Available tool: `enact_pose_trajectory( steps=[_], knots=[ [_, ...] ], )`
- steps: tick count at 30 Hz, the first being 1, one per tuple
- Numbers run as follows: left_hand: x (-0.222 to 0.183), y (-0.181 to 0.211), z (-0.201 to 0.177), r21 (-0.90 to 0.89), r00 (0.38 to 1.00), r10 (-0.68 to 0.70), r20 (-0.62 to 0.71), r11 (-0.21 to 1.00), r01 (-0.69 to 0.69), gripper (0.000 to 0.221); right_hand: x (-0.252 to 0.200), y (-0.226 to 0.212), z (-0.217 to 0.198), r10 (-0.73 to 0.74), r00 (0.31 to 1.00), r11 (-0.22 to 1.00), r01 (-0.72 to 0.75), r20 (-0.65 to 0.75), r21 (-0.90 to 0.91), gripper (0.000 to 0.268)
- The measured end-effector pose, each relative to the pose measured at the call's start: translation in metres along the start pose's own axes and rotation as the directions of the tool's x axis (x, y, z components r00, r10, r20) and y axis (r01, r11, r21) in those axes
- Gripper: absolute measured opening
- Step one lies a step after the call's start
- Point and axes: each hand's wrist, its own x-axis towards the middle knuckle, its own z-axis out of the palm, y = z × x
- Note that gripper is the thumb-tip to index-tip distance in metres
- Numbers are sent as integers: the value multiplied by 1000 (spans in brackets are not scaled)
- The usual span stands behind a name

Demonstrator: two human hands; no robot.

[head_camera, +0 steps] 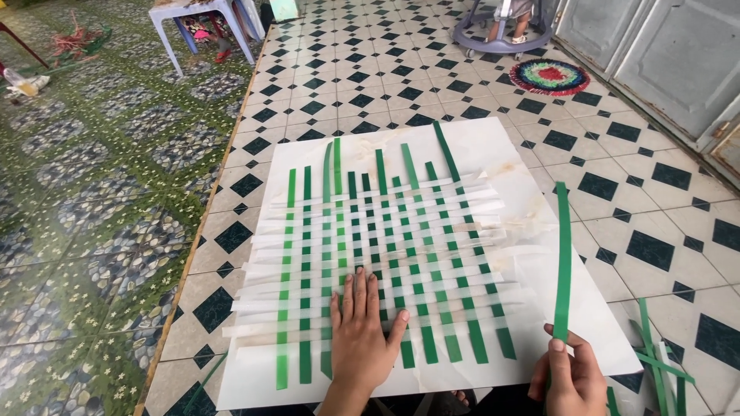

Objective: Weaving green plastic strips into a grid of white strips on a board

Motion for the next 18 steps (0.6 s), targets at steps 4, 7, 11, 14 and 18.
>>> enact_pose_trajectory(
  steps=[4,7,11,14,18],
  knots=[
    [1,0,-1,-38,1000,-9,18,999,10,76,3,3,-3,-26,999,999,25,35,35,28],
    [1,1,-2,-33,1000,-11,23,999,12,76,4,-1,-6,-4,999,1000,3,49,24,29],
    [0,-1,3,9,1000,-11,12,1000,11,77,1,-7,-5,3,999,1000,-3,38,4,28],
    [1,0,-1,-17,999,-20,46,1000,20,77,-4,5,-2,-161,979,982,146,-128,-119,27],
    [0,0,1,-10,999,-13,29,1000,14,76,-6,-4,0,-354,896,925,377,-267,37,21]
  ],
)
